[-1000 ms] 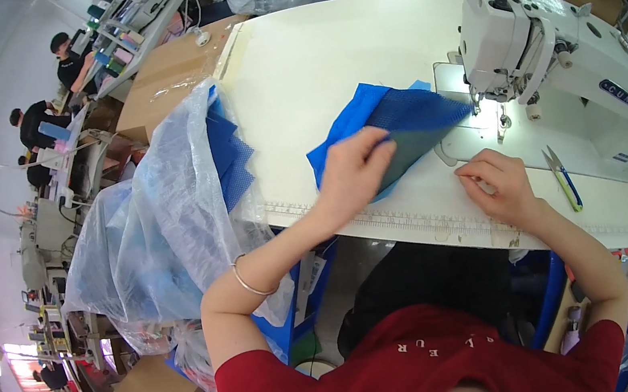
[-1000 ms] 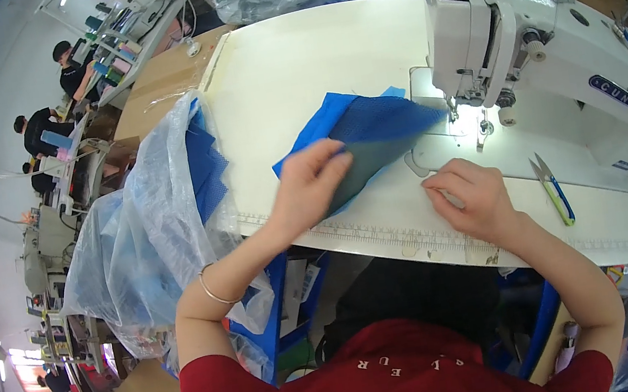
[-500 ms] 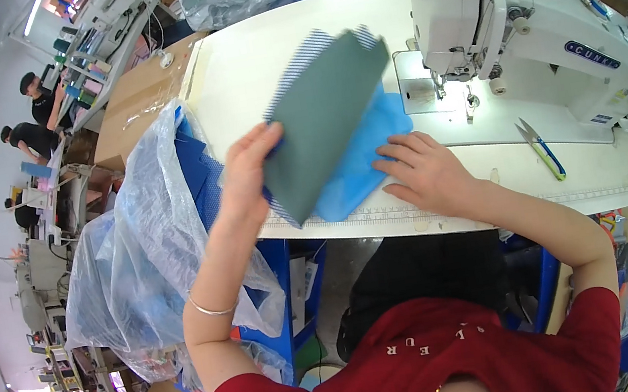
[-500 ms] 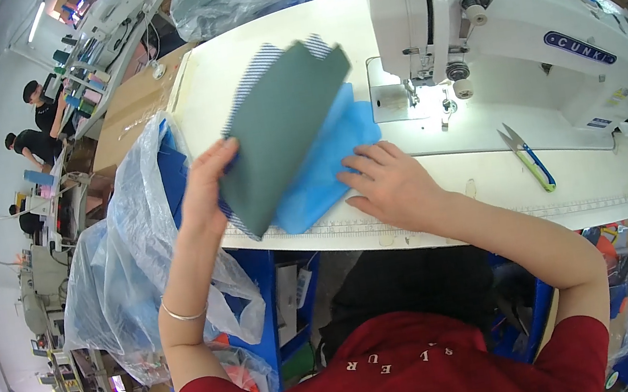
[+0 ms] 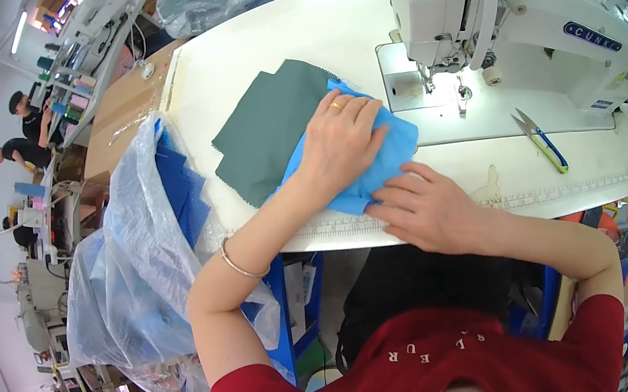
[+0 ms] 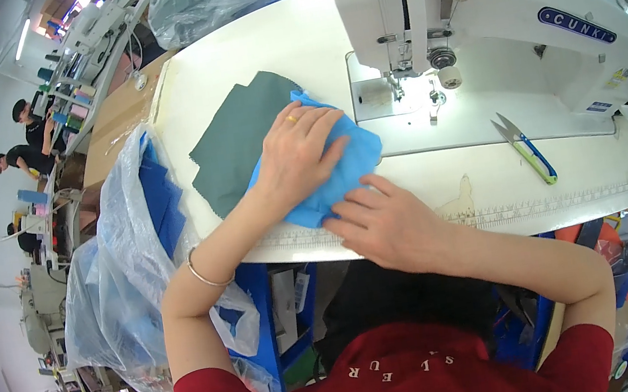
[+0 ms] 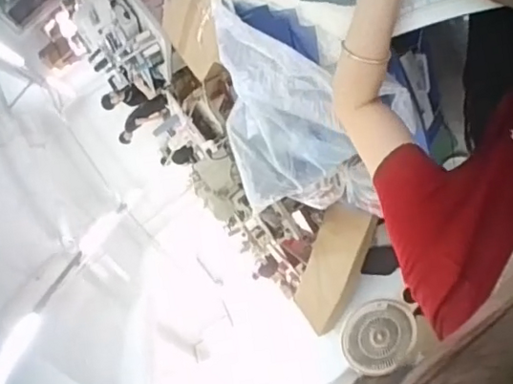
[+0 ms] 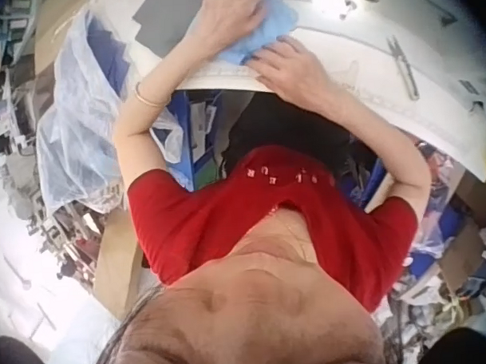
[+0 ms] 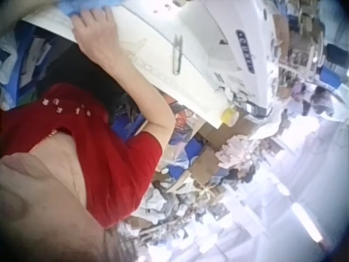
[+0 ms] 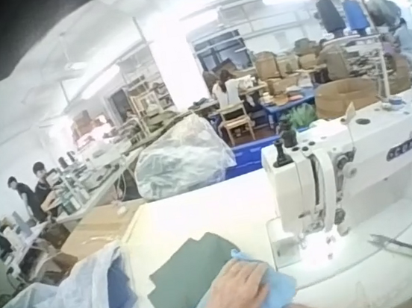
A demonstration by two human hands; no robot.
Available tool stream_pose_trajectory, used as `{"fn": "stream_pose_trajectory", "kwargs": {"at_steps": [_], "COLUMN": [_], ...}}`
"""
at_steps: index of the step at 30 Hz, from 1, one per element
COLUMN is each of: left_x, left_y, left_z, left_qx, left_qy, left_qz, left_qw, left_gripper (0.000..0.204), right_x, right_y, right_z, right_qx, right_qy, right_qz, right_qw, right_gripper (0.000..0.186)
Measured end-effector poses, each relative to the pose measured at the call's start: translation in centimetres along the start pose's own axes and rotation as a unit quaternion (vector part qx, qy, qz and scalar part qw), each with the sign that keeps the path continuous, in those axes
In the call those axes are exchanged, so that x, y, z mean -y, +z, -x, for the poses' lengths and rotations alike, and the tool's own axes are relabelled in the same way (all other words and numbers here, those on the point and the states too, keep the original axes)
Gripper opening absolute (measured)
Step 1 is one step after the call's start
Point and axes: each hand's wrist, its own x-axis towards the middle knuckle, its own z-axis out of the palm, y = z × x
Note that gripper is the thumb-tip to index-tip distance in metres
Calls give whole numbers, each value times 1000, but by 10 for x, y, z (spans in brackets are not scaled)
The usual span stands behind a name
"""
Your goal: Sewing together fabric and mesh pieces using an industrial sewing machine to construct a bag.
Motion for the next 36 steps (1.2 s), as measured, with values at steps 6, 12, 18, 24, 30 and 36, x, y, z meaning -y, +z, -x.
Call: {"fn": "stream_pose_trajectory", "kwargs": {"at_steps": [6,12,18,24,30,36], "left_x": [-5,-8,0,-39,-45,-43], "left_y": [13,7,-17,-61,-50,-62], "left_z": [23,11,19,26,68,47], "left_qx": [-44,46,195,197,191,59], "left_qy": [52,37,153,42,-4,-154], "left_qz": [-61,14,194,162,62,258], "left_qw": [996,998,949,966,980,952], "left_gripper": [38,41,42,44,38,21], "right_x": [-17,-52,-68,-75,-72,-68], "right_y": [-10,-25,-35,-15,-21,-24], "right_z": [8,-2,-12,6,6,4], "right_qx": [14,-50,-39,27,26,1], "right_qy": [9,0,-3,-11,-18,-50], "right_qz": [-101,-54,-59,-54,-116,-92], "right_qw": [995,997,997,998,993,995], "right_gripper": [28,37,45,37,39,40]}}
